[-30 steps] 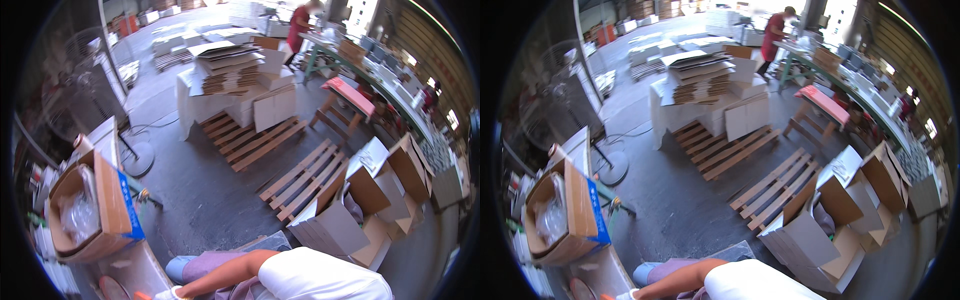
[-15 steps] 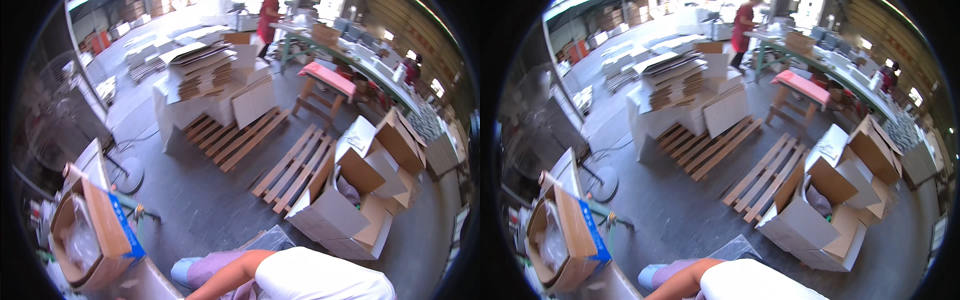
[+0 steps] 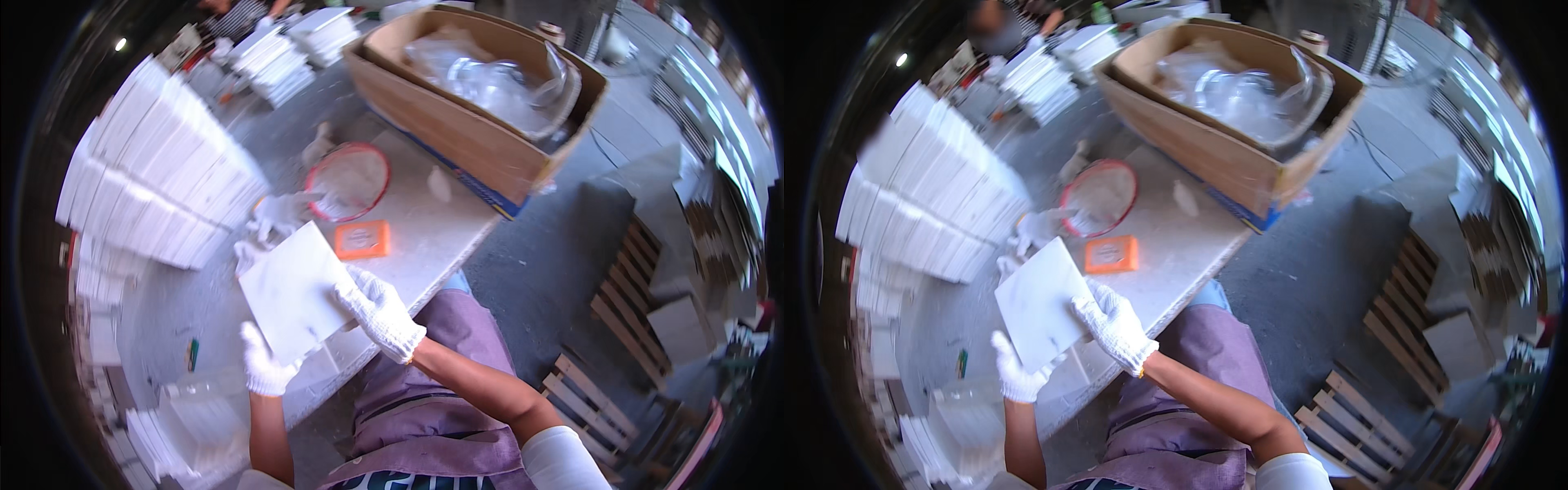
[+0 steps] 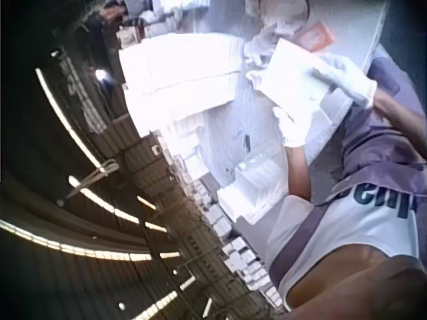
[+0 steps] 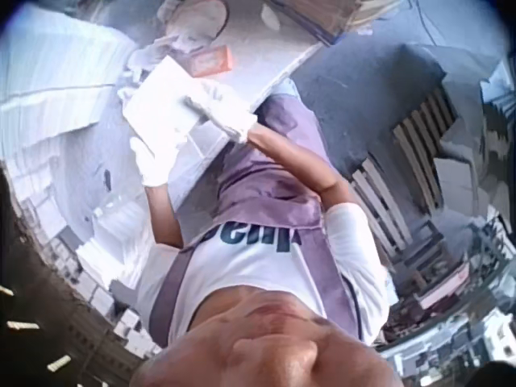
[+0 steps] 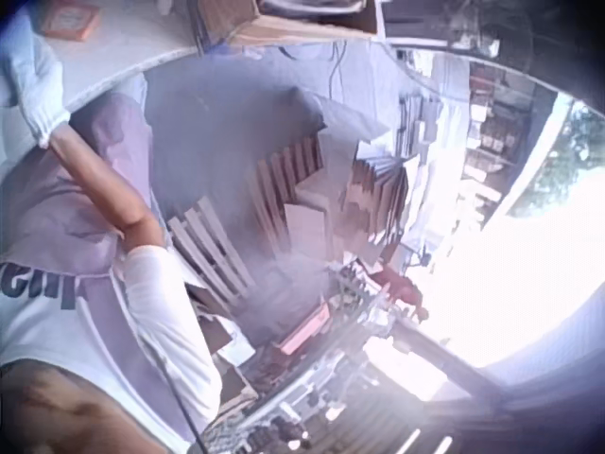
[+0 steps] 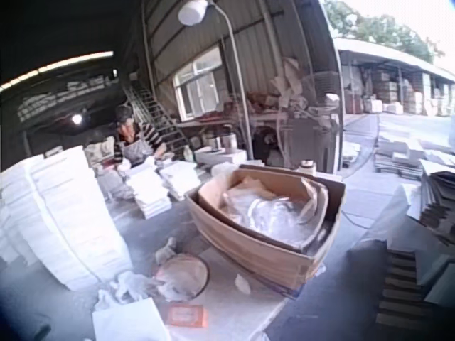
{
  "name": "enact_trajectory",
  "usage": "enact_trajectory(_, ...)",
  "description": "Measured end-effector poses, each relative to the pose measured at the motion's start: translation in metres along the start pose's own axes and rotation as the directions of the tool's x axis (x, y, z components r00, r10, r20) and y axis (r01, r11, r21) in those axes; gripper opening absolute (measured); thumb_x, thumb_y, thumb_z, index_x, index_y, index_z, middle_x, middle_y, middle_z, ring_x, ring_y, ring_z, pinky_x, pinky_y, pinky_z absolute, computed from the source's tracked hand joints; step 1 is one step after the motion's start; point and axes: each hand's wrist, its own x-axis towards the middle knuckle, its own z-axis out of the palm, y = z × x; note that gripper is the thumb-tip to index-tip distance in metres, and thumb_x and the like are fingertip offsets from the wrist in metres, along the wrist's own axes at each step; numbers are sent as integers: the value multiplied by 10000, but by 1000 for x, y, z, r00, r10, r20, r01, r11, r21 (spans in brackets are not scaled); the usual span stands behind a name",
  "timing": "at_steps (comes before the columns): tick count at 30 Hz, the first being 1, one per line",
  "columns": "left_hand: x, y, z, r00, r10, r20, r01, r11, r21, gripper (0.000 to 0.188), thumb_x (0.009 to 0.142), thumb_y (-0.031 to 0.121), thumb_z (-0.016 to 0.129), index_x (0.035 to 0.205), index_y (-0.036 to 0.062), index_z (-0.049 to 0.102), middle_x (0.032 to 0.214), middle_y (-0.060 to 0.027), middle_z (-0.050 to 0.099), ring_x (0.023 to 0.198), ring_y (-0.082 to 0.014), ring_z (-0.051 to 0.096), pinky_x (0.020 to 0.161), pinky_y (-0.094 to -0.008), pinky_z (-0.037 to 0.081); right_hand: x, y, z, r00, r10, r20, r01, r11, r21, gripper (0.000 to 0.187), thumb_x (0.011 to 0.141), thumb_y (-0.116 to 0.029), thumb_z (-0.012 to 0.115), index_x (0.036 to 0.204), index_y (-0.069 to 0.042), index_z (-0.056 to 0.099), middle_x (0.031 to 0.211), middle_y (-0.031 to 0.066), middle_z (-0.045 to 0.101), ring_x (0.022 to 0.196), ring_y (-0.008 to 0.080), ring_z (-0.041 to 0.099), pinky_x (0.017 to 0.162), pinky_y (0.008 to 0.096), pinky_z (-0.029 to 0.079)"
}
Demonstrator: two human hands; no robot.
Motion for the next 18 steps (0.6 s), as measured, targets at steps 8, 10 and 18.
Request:
enact_trajectory(8,7,-3,-5,842,437,-316,-194,792,578,356,895,163,661,1217,29,592,1084,-126,671,951,-313,674,804,-445,566,19,-12,-14,992,-118,33,119,861,-494,520,937,-294,659,1345,0,527,1111,143,679,922,206,669,755,316,546)
enact_trajectory(10,16,3,10,860,451,-241,-189,718,669,357,893,136,651,1212,-9,582,1051,-136,675,908,-299,687,783,-416,575,32,-18,-35,935,-354,-12,266,724,-637,521,901,-292,684,1317,-8,551,1169,239,655,1033,340,674,898,379,521)
enact_trajectory(18,56,30,75,920,283,-272,-44,762,646,470,875,90,655,1288,-76,505,1123,-167,646,982,-258,679,825,-382,578,87,-76,-68,745,-651,144,149,-47,-988,352,803,-279,723,1105,-109,667,1073,145,632,832,309,685,672,397,558)
